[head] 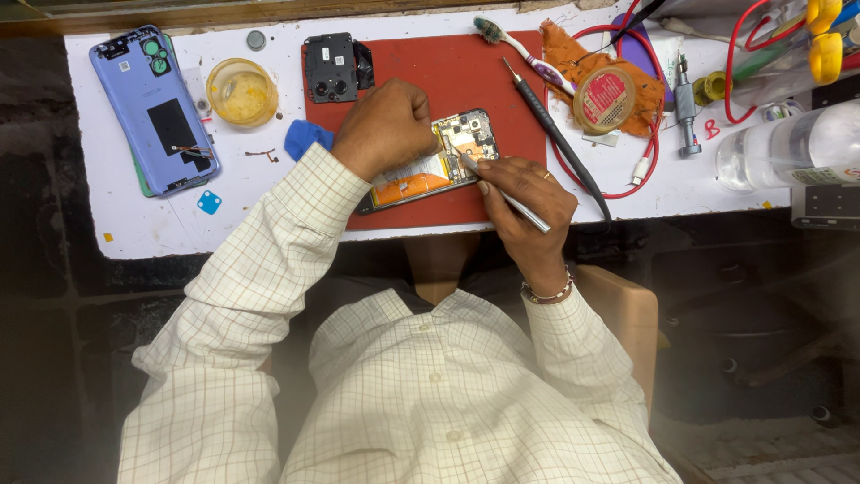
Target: The person works on a disassembled smartphone at a repair bench. They dip a tool into a small jar of flux, then use a soldering iron to solder components on the exposed phone motherboard, repeatedly repositioning the board and applying the iron to different points, and periodically returning to the flux jar.
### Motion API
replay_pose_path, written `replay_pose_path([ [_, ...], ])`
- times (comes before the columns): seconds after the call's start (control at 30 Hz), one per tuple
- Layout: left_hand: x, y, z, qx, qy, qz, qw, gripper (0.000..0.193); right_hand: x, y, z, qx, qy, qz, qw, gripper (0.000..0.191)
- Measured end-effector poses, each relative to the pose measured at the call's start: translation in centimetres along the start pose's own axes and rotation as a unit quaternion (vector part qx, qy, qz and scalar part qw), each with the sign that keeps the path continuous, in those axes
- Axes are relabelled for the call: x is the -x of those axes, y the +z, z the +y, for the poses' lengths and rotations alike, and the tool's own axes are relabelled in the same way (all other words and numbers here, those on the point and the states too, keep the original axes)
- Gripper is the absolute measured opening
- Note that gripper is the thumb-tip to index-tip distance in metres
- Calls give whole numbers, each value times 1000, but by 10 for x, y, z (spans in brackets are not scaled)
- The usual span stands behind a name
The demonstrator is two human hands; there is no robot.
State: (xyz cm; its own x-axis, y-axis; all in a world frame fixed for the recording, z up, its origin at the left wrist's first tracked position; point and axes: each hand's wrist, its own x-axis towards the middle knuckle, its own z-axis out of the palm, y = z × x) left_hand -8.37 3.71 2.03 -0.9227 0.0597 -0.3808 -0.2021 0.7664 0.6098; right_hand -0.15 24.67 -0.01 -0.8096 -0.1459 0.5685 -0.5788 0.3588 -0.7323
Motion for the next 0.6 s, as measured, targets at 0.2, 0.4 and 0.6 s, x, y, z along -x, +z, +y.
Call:
replay_pose_path([
  [0.2, 0, -1, 0, 1, -2, 2, 1000, 19, 0, 0, -1, 0, 4, -5, 1000, 22],
  [0.4, 1, -2, 1, 2, 2, 5, 1000, 19, 0, 0, -1, -1, 8, -5, 1000, 22],
  [0.6, 1, -2, 2, -2, -2, 2, 1000, 19, 0, 0, 1, -6, 6, 9, 1000, 22],
])
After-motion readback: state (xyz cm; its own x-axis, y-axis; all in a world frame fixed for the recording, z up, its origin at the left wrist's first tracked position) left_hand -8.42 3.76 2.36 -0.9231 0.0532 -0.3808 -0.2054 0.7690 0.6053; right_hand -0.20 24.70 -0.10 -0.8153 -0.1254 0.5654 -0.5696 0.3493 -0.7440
